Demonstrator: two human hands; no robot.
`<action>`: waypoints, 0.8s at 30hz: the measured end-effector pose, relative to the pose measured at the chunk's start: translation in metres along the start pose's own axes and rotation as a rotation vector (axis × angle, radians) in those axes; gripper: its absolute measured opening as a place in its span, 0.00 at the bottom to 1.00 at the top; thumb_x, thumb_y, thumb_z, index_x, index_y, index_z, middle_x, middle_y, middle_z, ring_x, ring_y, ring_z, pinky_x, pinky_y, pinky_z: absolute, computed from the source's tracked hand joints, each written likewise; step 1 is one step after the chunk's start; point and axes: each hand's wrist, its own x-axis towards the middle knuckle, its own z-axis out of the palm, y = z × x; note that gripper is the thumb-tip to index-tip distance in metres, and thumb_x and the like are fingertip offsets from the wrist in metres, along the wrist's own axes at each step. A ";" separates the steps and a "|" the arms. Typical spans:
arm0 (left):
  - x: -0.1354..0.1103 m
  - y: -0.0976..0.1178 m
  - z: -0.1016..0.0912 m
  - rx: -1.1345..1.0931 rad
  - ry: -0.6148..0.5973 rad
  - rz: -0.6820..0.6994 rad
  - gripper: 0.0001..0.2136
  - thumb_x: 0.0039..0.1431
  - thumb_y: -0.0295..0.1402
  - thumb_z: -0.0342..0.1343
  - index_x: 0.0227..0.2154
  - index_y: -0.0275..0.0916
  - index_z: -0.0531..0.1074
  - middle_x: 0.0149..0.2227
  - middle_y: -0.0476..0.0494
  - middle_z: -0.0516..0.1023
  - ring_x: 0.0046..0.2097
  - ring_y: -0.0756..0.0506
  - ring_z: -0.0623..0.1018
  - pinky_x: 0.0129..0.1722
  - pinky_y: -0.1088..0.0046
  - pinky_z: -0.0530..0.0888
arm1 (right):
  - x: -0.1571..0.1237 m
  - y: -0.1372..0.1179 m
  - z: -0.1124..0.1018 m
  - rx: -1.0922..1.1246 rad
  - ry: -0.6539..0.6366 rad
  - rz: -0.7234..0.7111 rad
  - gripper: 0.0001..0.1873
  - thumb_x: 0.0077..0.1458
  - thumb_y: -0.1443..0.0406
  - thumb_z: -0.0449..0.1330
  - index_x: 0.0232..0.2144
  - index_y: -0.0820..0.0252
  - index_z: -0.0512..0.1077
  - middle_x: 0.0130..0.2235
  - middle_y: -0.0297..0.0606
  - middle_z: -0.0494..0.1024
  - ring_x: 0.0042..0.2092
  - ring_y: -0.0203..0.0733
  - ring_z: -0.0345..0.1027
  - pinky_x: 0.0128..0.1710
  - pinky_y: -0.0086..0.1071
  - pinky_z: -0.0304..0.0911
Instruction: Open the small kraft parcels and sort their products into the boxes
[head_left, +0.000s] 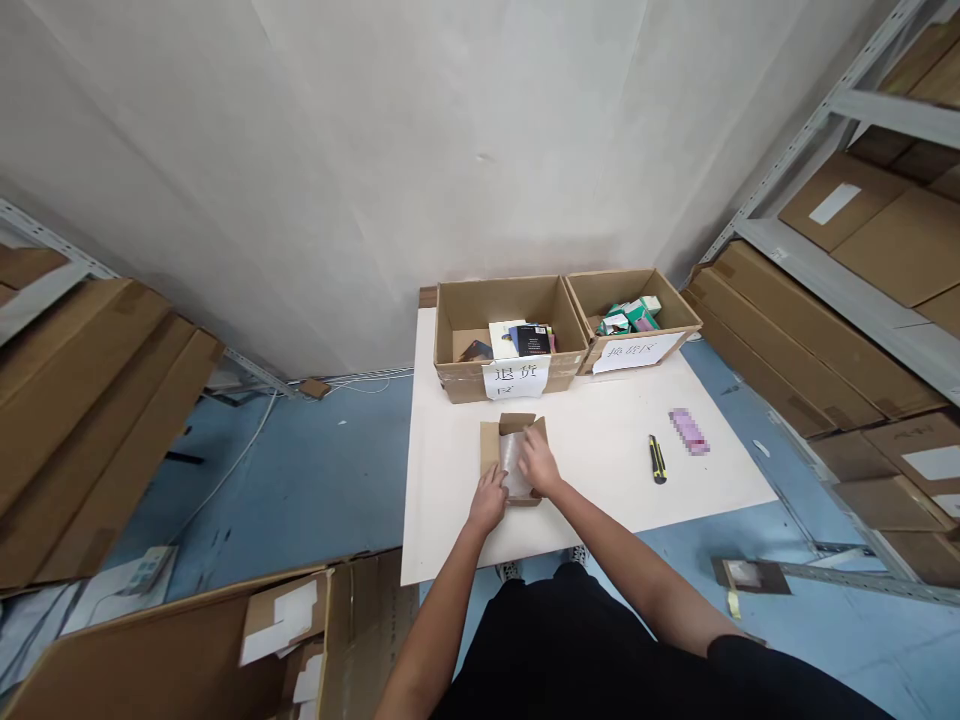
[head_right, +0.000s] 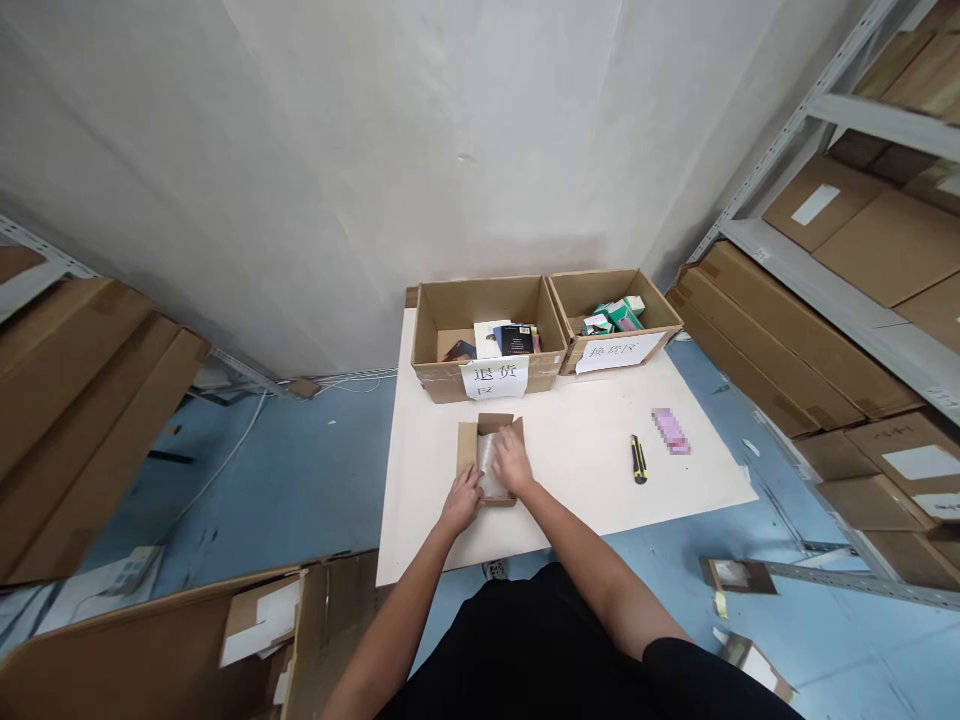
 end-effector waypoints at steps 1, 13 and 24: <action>-0.002 0.000 0.002 0.002 0.001 -0.014 0.13 0.61 0.26 0.55 0.44 0.39 0.82 0.70 0.40 0.68 0.77 0.35 0.51 0.74 0.51 0.56 | 0.001 -0.007 0.007 0.045 -0.070 -0.078 0.34 0.64 0.67 0.58 0.71 0.57 0.64 0.74 0.49 0.58 0.76 0.54 0.47 0.74 0.49 0.45; -0.027 0.000 0.028 -0.070 0.098 -0.068 0.11 0.64 0.26 0.54 0.41 0.39 0.82 0.66 0.35 0.72 0.76 0.33 0.54 0.70 0.48 0.61 | 0.059 -0.014 0.076 -0.086 -0.484 0.200 0.76 0.33 0.70 0.81 0.77 0.54 0.44 0.78 0.56 0.33 0.78 0.66 0.23 0.74 0.52 0.39; -0.029 -0.004 0.032 -0.092 0.091 -0.065 0.10 0.65 0.28 0.56 0.41 0.39 0.82 0.67 0.36 0.71 0.76 0.33 0.54 0.68 0.47 0.64 | 0.062 0.003 0.105 -0.194 -0.581 0.160 0.80 0.34 0.67 0.81 0.78 0.49 0.36 0.78 0.50 0.25 0.78 0.64 0.15 0.74 0.53 0.37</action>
